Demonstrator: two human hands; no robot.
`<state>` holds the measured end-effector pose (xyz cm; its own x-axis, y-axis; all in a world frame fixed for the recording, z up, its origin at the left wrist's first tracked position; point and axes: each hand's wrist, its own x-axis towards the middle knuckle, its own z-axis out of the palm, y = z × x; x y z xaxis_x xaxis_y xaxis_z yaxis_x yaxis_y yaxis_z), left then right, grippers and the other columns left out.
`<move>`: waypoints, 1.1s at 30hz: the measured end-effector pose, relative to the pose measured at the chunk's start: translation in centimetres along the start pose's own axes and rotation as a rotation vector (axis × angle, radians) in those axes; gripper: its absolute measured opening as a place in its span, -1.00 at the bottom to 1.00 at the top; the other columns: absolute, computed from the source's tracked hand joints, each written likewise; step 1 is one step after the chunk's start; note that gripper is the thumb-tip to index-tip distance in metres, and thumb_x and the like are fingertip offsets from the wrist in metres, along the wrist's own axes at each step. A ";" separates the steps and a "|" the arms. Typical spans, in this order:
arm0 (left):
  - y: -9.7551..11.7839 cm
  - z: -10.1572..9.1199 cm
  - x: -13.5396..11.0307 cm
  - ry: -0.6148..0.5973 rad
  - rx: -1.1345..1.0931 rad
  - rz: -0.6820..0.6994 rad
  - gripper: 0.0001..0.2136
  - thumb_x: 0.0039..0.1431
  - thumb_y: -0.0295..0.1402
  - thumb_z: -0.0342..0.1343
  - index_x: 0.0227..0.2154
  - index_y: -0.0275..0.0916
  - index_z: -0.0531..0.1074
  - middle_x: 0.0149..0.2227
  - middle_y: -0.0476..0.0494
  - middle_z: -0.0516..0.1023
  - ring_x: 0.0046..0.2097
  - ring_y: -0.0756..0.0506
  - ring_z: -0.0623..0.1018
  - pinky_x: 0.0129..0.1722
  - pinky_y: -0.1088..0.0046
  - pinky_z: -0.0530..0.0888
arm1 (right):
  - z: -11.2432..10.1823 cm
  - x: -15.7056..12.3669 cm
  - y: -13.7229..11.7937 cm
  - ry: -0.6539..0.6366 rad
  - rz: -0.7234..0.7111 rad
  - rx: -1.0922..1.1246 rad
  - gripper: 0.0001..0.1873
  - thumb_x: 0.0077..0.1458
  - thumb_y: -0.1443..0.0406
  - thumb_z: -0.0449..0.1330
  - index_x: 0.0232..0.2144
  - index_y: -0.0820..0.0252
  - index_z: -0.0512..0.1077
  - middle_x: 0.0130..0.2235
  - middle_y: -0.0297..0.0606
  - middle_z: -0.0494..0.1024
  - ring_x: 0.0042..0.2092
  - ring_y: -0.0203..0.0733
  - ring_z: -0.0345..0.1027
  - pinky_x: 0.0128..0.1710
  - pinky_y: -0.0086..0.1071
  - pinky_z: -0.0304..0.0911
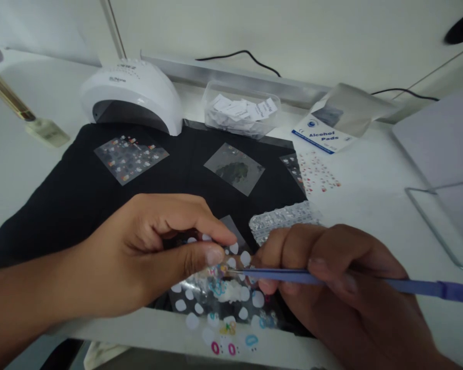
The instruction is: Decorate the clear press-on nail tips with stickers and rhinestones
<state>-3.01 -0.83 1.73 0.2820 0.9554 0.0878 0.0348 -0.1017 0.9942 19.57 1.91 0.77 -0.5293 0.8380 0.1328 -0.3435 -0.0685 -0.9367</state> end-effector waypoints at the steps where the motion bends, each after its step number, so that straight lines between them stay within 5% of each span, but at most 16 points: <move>1: 0.0 0.0 0.0 0.002 0.006 0.005 -0.88 0.16 -0.53 0.23 -0.28 -0.28 0.63 -0.42 0.06 0.57 -0.43 0.14 0.52 -0.47 0.77 0.43 | 0.0 0.0 0.0 0.002 0.008 0.010 -0.85 0.22 0.28 0.23 -0.32 0.05 0.63 -0.49 -0.31 0.48 -0.40 -0.13 0.51 -0.41 -0.24 0.49; 33: 0.2 0.0 -0.1 0.029 0.065 0.022 -0.91 0.16 -0.51 0.23 -0.32 -0.23 0.62 -0.41 0.05 0.60 -0.42 0.10 0.56 -0.48 0.72 0.43 | 0.4 -0.5 0.1 -0.054 -0.157 -0.206 -0.80 0.24 0.27 0.19 -0.19 0.03 0.64 -0.52 -0.28 0.43 -0.41 -0.13 0.44 -0.43 -0.22 0.45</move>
<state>-3.02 -0.98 1.93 0.2556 0.9602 0.1123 0.0917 -0.1397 0.9859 19.46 1.27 0.79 -0.5246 0.7992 0.2933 -0.2623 0.1761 -0.9488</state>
